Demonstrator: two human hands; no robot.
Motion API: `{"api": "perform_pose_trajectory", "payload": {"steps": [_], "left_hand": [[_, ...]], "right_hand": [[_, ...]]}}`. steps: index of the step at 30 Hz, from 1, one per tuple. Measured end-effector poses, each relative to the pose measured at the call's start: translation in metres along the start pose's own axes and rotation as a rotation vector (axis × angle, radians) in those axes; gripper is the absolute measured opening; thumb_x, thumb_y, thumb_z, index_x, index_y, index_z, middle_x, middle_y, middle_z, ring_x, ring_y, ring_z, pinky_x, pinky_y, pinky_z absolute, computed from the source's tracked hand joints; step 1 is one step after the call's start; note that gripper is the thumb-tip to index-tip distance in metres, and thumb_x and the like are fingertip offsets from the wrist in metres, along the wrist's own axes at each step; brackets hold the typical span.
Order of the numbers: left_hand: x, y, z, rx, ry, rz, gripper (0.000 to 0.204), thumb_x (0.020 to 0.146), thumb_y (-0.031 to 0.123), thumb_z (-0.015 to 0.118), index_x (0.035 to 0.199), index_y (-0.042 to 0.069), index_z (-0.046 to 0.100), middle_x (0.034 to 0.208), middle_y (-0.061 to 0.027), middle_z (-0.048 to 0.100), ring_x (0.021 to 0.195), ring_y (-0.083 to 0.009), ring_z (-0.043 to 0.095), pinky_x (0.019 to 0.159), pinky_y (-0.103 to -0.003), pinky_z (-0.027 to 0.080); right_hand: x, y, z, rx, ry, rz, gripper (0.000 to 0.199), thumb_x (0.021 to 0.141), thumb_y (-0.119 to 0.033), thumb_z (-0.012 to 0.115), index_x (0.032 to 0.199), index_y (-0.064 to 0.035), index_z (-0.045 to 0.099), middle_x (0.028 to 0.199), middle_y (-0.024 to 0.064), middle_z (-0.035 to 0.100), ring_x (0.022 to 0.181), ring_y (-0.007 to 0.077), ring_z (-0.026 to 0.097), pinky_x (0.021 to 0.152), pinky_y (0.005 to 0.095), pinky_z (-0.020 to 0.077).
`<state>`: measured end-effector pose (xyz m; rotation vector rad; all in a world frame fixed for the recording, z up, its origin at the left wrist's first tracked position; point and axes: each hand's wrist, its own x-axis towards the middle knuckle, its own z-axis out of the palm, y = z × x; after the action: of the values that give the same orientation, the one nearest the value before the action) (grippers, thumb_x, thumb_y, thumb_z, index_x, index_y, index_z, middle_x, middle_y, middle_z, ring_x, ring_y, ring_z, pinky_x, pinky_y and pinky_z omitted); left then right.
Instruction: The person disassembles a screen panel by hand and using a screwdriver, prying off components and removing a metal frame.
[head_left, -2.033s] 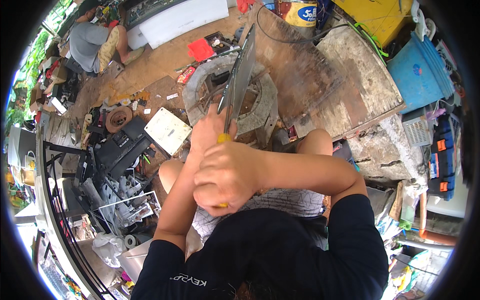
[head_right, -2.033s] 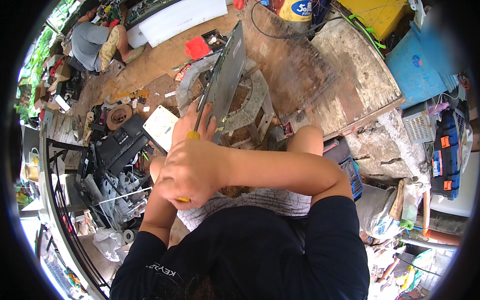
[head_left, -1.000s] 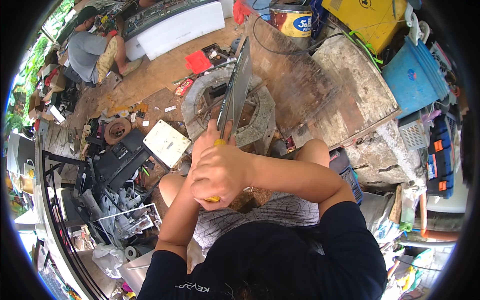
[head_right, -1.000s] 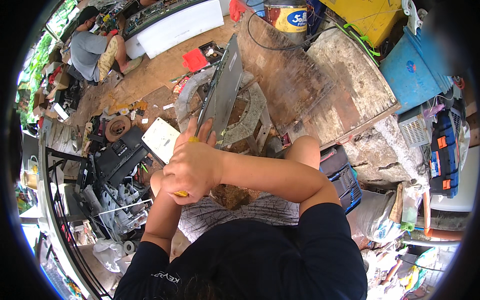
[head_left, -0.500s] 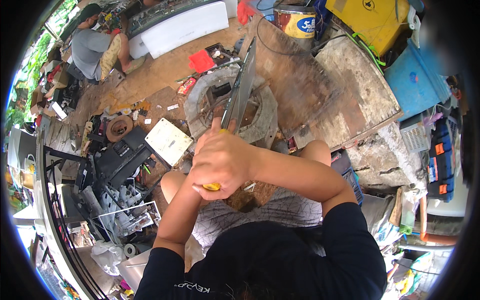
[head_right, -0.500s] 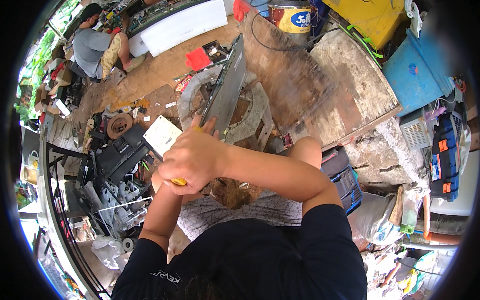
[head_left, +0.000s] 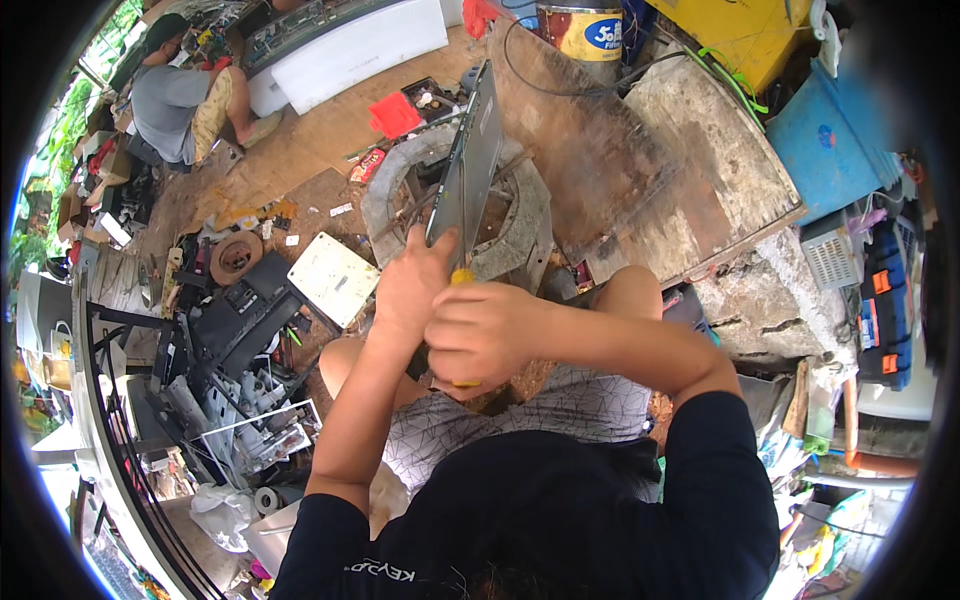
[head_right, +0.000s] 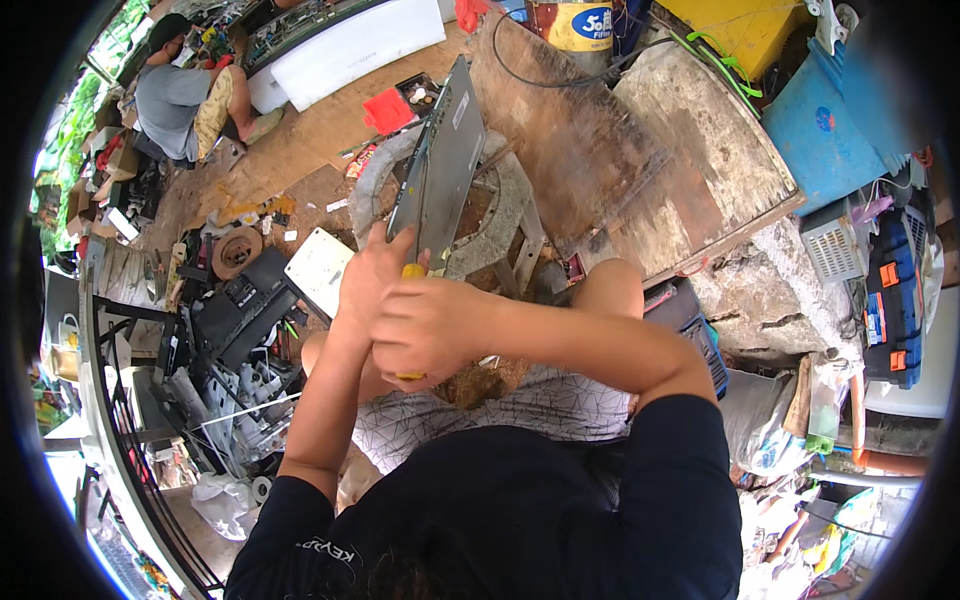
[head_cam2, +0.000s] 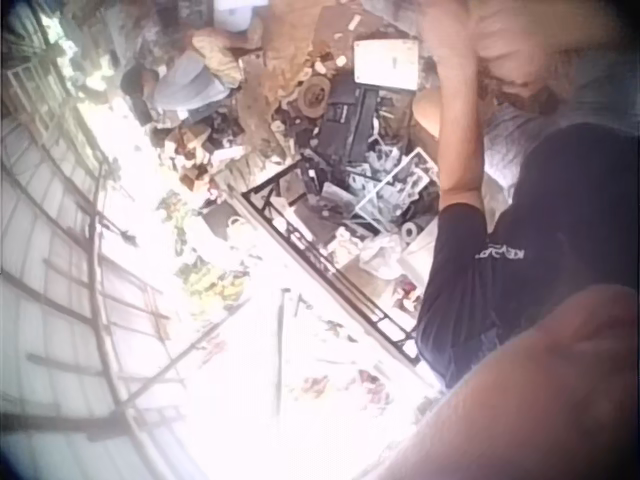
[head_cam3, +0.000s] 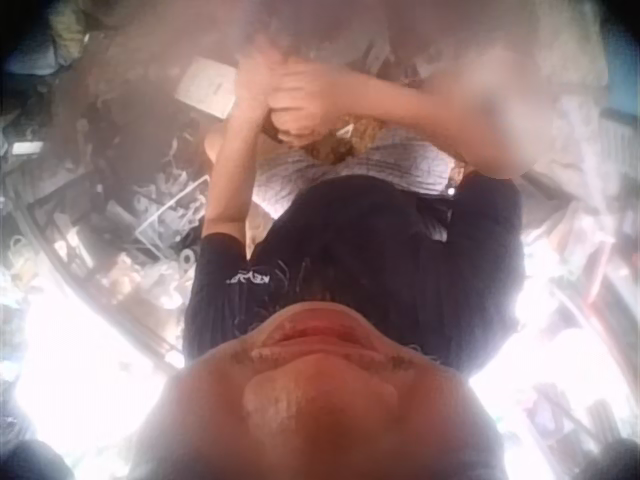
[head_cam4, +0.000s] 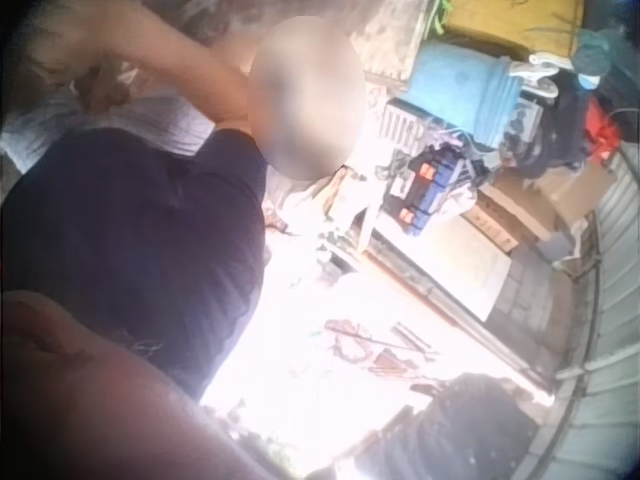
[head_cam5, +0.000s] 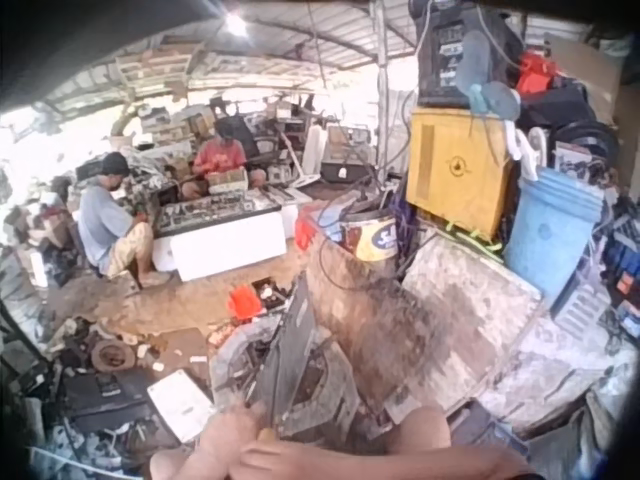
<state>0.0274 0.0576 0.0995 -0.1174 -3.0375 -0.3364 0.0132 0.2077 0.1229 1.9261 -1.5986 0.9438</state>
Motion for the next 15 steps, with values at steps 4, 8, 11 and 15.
{"api": "perform_pose_trajectory", "payload": {"steps": [4,8,11,15], "left_hand": [[-0.002,0.007,-0.009,-0.058,0.045,0.024,0.042,0.088,0.034,0.063,0.124,0.012,0.057,0.102,-0.0223,0.056,0.076,-0.0409,0.067,0.063,-0.046,0.057],[-0.003,0.010,-0.004,-0.075,0.089,0.046,0.043,0.088,0.037,0.064,0.121,0.010,0.060,0.104,-0.0229,0.058,0.078,-0.0417,0.067,0.065,-0.046,0.057],[-0.004,0.015,-0.005,-0.076,0.098,0.035,0.043,0.087,0.038,0.064,0.120,0.010,0.061,0.105,-0.0230,0.058,0.079,-0.0423,0.067,0.067,-0.047,0.056],[-0.003,0.017,-0.004,-0.068,0.073,0.022,0.046,0.087,0.039,0.064,0.120,0.007,0.060,0.108,-0.0232,0.058,0.080,-0.0428,0.067,0.068,-0.047,0.056]], "right_hand": [[-0.007,-0.053,-0.024,-0.262,0.135,0.608,0.048,0.069,-0.039,0.074,0.110,-0.0135,0.069,0.084,0.0065,0.052,0.072,0.0228,0.053,0.065,0.0347,0.0454],[-0.025,-0.087,0.001,0.195,0.364,0.964,0.071,0.077,-0.019,0.070,0.142,-0.0113,0.045,0.097,0.0139,0.055,0.081,0.0217,0.059,0.078,0.0350,0.0506],[-0.035,-0.098,0.010,0.839,0.462,1.248,0.094,0.078,0.003,0.063,0.155,-0.0098,0.010,0.109,0.0115,0.051,0.081,0.0139,0.057,0.074,0.0285,0.0495],[-0.036,-0.099,0.016,1.196,0.603,1.379,0.102,0.077,0.008,0.061,0.155,-0.0087,-0.002,0.112,0.0107,0.049,0.084,0.0136,0.056,0.075,0.0271,0.0484]]}}
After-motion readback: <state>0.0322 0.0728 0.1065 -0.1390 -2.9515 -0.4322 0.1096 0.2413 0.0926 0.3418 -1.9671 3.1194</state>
